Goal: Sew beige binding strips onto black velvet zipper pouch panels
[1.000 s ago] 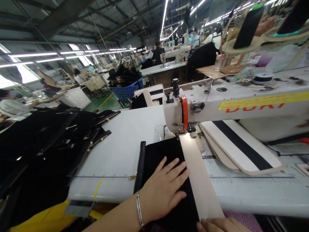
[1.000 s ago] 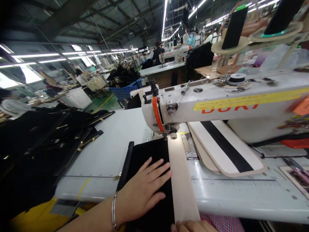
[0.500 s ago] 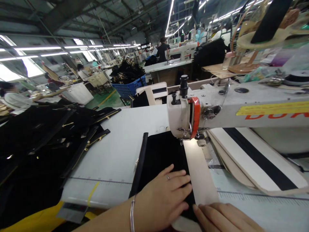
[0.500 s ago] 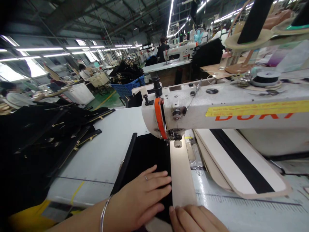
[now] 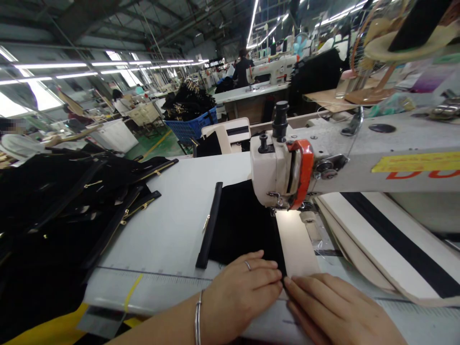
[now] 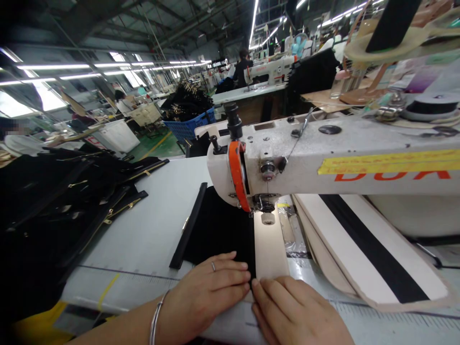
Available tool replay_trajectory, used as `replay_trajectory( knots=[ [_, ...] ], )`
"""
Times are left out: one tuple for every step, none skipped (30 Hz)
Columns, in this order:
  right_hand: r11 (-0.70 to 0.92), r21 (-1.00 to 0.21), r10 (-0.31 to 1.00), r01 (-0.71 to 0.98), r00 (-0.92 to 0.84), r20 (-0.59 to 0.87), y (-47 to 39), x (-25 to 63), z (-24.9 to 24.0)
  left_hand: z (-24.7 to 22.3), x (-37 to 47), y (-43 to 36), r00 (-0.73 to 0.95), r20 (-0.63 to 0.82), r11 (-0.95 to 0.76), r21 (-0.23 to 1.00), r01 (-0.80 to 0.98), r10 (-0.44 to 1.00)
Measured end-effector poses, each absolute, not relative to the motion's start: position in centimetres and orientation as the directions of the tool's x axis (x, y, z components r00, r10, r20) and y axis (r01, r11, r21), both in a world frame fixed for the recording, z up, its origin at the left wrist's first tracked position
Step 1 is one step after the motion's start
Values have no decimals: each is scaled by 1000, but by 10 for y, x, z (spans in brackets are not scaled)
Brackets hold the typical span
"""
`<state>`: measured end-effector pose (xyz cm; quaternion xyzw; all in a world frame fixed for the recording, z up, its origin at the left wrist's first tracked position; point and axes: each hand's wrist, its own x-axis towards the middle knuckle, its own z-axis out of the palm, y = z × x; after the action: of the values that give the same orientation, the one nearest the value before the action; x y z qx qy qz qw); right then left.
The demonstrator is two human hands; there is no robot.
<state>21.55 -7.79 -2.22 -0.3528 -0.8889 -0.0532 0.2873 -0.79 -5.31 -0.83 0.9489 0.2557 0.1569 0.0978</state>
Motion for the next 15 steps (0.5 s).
replay_trajectory(
  knots=[
    [742, -123, 608, 659, -583, 540, -76, 216, -22, -8, -8, -50, 825, 241, -854, 250, 456, 511],
    [740, -137, 616, 658, -582, 532, -74, 217, -23, -8, -7, -46, 830, 231, -857, 239, 457, 507],
    [736, -148, 626, 661, -580, 521, -73, 217, -25, -8, -7, -43, 835, 220, -858, 232, 458, 505],
    [729, -156, 637, 667, -577, 511, -71, 218, -27, -7, -6, -40, 837, 213, -859, 225, 460, 504],
    [723, -161, 647, 672, -577, 498, -69, 219, -29, -6, -6, -36, 837, 209, -859, 216, 464, 505],
    [718, -164, 655, 677, -576, 488, -66, 219, -30, -6, -6, -33, 835, 209, -858, 205, 471, 509],
    [710, -165, 665, 684, -575, 477, -64, 219, -32, -5, -5, -30, 833, 214, -859, 190, 476, 510],
    [704, -165, 673, 691, -575, 465, -62, 219, -33, -5, -5, -27, 834, 217, -861, 175, 478, 507],
    [696, -163, 681, 699, -572, 457, -59, 219, -34, -5, -5, -24, 836, 218, -863, 163, 478, 504],
    [689, -164, 688, 706, -568, 451, -56, 219, -35, -5, -5, -20, 837, 219, -865, 155, 477, 501],
    [679, -169, 699, 714, -560, 445, -53, 218, -34, -6, -5, -17, 838, 219, -866, 150, 477, 499],
    [667, -173, 711, 724, -550, 439, -51, 217, -34, -6, -4, -14, 838, 218, -866, 146, 478, 500],
    [656, -178, 721, 733, -540, 433, -48, 216, -34, -7, -4, -10, 838, 216, -866, 141, 481, 501],
    [648, -181, 729, 740, -535, 426, -45, 216, -33, -7, -4, -6, 838, 216, -866, 134, 482, 501],
    [640, -182, 737, 746, -530, 419, -42, 215, -32, -7, -4, -3, 839, 216, -866, 127, 483, 500]
  ],
)
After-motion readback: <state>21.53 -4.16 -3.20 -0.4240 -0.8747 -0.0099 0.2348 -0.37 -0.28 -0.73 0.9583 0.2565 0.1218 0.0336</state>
